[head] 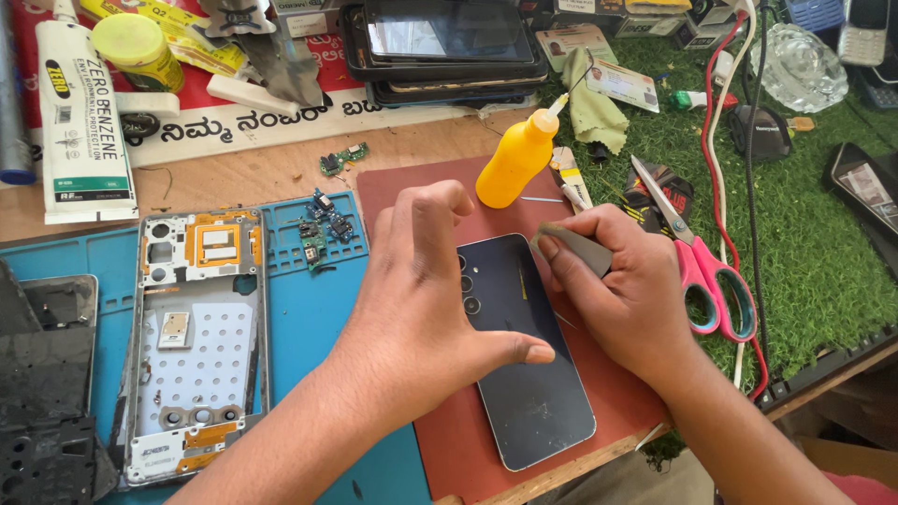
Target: The person holds a phone back cover on a work mat and sands its edges using a sanding sponge, rotating the cover to work different sides. They continue sanding along the edges, then set the cover down on the mat and pick up a tool.
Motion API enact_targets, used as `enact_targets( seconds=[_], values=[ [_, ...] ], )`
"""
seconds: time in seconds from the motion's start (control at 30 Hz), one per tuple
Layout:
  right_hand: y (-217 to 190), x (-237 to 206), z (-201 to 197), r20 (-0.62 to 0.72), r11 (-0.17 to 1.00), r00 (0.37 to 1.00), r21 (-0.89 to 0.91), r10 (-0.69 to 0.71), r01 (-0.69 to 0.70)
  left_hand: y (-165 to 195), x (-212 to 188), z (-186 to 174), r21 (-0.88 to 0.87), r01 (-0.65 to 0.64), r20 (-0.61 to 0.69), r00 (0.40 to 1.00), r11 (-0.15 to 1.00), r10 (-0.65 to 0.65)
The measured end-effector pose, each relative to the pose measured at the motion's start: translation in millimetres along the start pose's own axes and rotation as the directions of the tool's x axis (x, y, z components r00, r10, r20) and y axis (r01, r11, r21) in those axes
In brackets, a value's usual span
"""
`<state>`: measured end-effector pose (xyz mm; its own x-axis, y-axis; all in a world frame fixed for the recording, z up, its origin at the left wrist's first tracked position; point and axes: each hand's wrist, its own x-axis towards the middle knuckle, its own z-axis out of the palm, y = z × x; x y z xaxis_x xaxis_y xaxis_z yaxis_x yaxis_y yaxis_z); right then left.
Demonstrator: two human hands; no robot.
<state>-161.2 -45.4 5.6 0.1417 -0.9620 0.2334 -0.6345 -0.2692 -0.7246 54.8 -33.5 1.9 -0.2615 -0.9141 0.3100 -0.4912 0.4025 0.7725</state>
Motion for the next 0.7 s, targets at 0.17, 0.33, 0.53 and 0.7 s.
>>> enact_targets(
  seconds=[0.17,0.33,0.53,0.7],
  values=[
    [0.7,0.5,-1.0,0.006,0.996,0.997,-0.049,-0.081,0.081,-0.3,2.5,-0.4,-0.083,0.02,-0.117,0.993,0.996,-0.029],
    [0.4,0.6,-0.9,0.013,0.999,0.999,-0.028,-0.029,0.03,-0.3,8.5,-1.9,-0.237,0.224,-0.098,0.962,0.945,-0.253],
    [1.1,-0.4,-0.7,0.04,0.997,0.999,0.074,0.009,-0.012,-3.3,8.6,-1.4,-0.105,0.049,-0.206,0.976,0.993,-0.07],
    [3.8,-1.3,-2.3,0.051,0.993,0.998,0.109,0.03,-0.035,5.7,0.7,-2.3,0.048,-0.088,-0.077,0.993,0.995,0.092]
  ],
)
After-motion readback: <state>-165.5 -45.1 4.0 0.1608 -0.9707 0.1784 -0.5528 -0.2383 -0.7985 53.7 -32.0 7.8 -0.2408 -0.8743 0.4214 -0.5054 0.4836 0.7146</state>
